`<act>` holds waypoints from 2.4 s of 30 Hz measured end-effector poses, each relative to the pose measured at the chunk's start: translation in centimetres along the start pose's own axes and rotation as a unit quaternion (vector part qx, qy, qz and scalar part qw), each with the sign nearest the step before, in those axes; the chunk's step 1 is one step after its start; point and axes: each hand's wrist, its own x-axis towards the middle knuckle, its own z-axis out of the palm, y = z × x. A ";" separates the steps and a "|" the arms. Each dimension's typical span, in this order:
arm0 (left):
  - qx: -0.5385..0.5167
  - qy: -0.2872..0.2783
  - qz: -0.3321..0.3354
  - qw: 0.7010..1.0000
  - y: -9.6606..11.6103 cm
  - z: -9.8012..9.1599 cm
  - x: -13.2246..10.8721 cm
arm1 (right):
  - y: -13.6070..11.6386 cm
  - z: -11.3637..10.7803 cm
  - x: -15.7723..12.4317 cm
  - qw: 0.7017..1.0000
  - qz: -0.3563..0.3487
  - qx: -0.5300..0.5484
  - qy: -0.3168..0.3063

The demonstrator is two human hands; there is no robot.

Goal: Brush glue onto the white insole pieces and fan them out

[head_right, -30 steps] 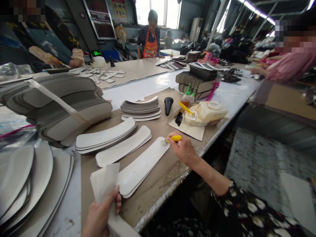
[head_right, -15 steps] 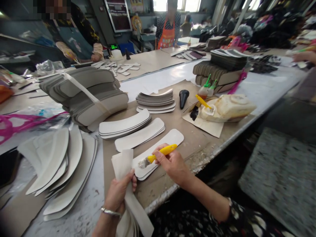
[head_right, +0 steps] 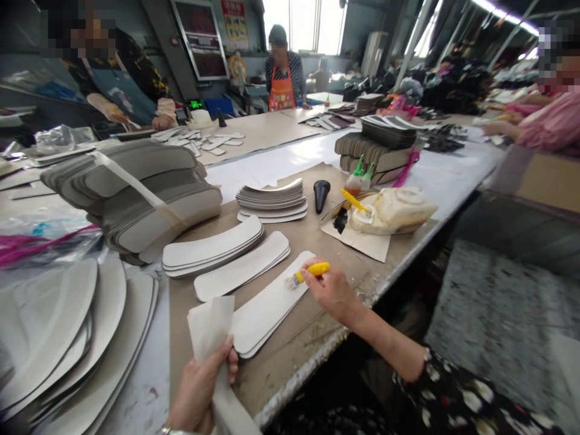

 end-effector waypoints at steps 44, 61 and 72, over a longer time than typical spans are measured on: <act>-0.106 0.016 0.044 0.993 -1.4 5.2 -8.7 | -6.9 4.2 -5.2 0.879 0.224 0.397 -0.136; -0.096 0.069 0.016 0.993 0.6 0.7 -3.1 | -6.1 -0.2 2.6 0.915 0.064 0.037 -0.396; 0.028 0.004 -0.025 0.999 1.2 0.3 -0.5 | -6.7 7.5 5.3 0.829 -0.047 -0.283 -0.480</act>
